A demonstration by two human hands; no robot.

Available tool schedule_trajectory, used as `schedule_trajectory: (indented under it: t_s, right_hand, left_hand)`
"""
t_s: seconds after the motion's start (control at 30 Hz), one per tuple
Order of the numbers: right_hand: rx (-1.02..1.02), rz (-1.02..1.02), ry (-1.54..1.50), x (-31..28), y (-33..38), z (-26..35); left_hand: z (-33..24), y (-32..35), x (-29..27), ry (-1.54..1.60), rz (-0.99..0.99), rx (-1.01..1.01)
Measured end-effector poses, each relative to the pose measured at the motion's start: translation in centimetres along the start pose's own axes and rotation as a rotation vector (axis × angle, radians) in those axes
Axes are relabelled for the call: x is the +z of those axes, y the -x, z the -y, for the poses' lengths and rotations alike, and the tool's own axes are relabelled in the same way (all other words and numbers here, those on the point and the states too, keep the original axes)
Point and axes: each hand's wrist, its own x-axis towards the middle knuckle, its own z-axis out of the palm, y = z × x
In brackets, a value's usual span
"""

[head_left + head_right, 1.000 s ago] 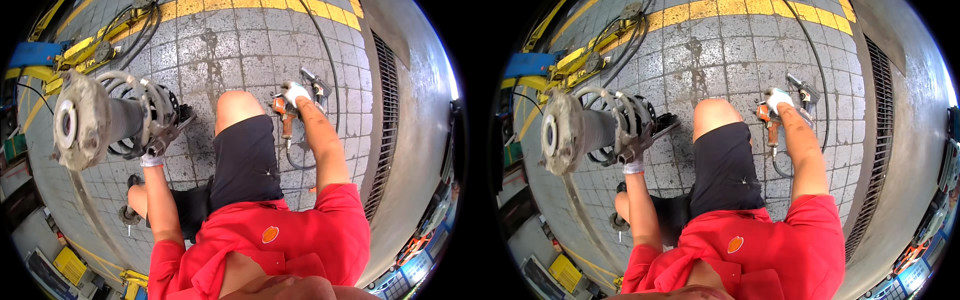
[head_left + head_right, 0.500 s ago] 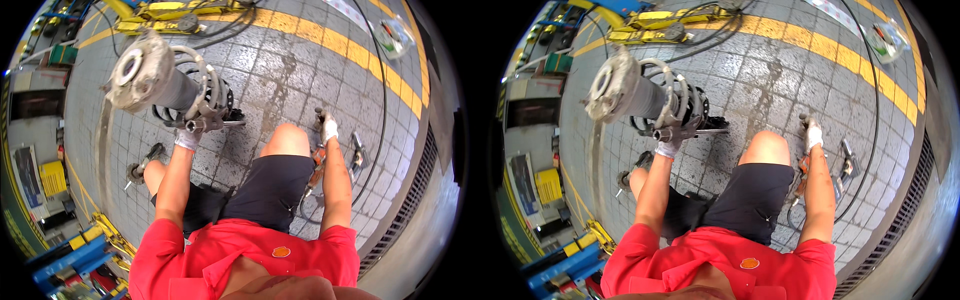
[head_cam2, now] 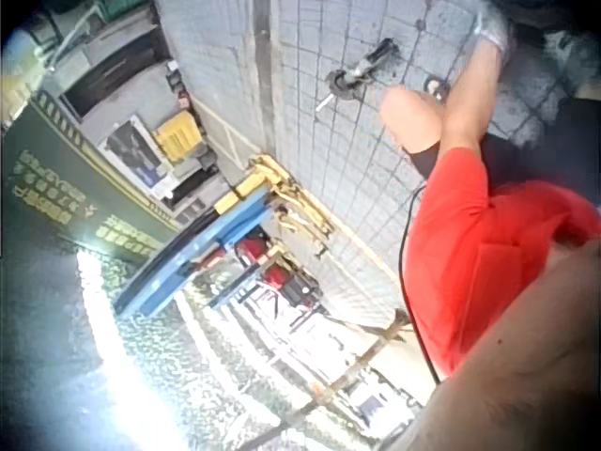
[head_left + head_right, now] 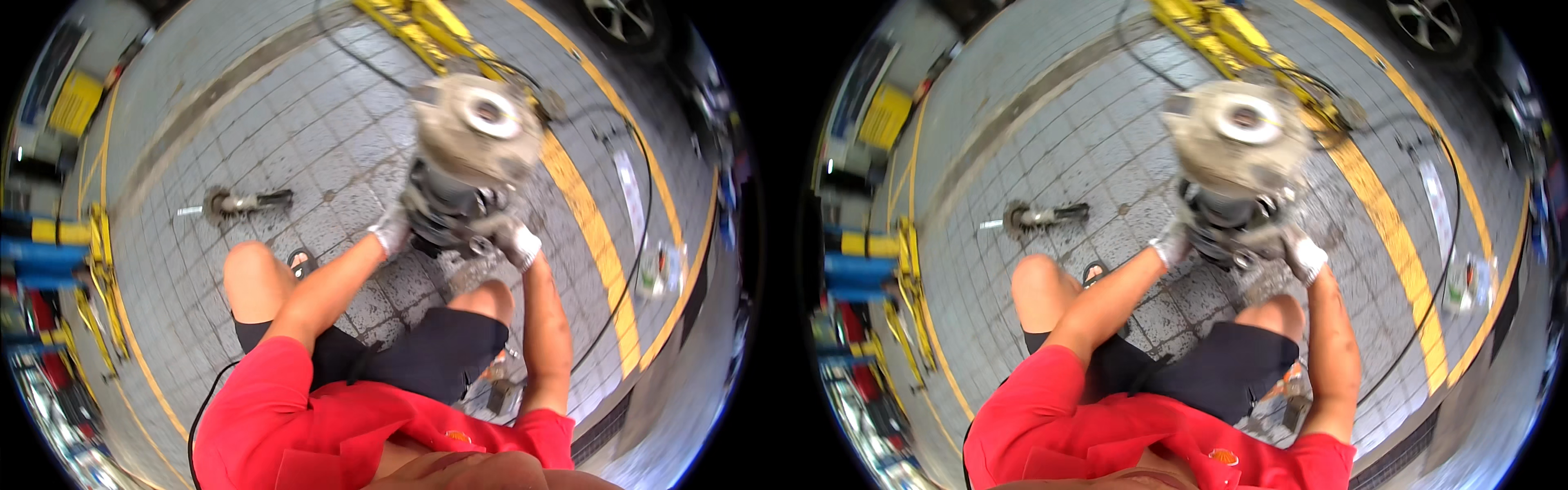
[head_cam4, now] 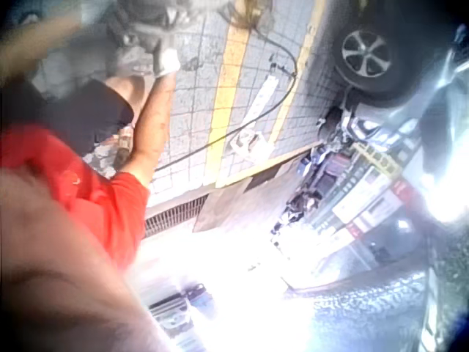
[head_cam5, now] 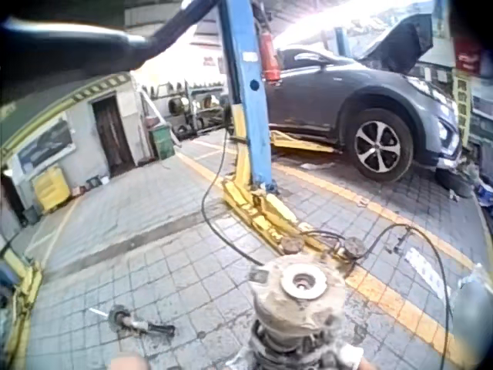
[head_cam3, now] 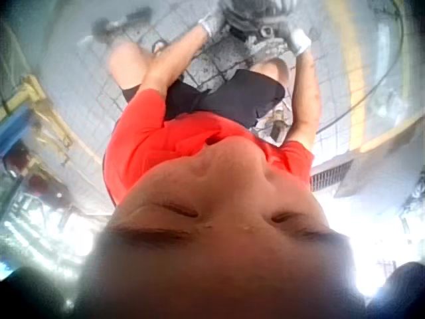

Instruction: The person assembles a car suspension assembly by hand, attaching a coil spring to a shock absorber and then fitting a strut mount. The person then carries the assembled unit to a blue rack and places it on a shelf.

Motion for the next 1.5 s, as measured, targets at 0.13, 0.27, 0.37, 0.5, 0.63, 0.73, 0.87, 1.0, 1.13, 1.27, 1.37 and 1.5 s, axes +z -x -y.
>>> schedule_trajectory:
  t_s: [0.13,0.27,0.37,0.5,0.63,0.73,0.87,1.0,1.13,1.27,1.37,1.5]
  right_hand:
    - [0.22,-0.111,0.459,-1.4,-1.9,1.7]
    - [0.369,-0.21,0.332,-0.9,-3.6,3.2]
    - [0.481,-0.309,0.223,0.6,-2.6,4.3]
    - [0.595,-0.418,0.104,4.6,-1.3,8.4]
    - [0.684,-0.44,0.031,9.9,-2.6,16.5]
    - [0.731,-0.411,0.013,14.6,-6.0,25.9]
    - [0.675,-0.426,-0.024,19.6,-10.3,39.9]
    - [0.529,-0.358,-0.034,23.6,-20.2,55.8]
    - [0.337,-0.261,-0.116,24.9,-33.9,68.0]
    - [0.186,-0.13,-0.222,26.2,-50.2,78.6]
    - [0.132,-0.021,-0.298,28.6,-63.0,85.5]
    - [0.098,0.157,-0.355,31.9,-79.8,94.2]
  left_hand:
    - [-1.9,-0.2,2.2,-0.082,-0.085,-0.015]
    - [-5.8,-0.2,0.8,-0.222,-0.134,-0.109]
    - [-9.3,2.0,-0.1,-0.039,-0.108,0.066]
    - [-12.0,4.6,-0.7,-0.071,-0.284,-0.105]
    - [-17.4,8.4,-1.6,-0.34,-0.301,-0.131]
    - [-24.8,10.0,1.6,-0.2,-0.465,0.072]
    - [-45.4,12.4,5.4,-0.765,-0.376,-0.108]
    - [-73.0,13.5,11.4,-0.592,-0.642,-0.141]
    - [-85.1,5.8,10.4,-1.106,-0.466,-0.049]
    - [-99.1,-3.1,10.2,-0.904,-0.899,0.229]
    - [-108.4,-9.7,2.8,-1.656,-0.524,0.103]
    - [-120.2,-18.6,-1.7,-1.638,-0.86,0.283]
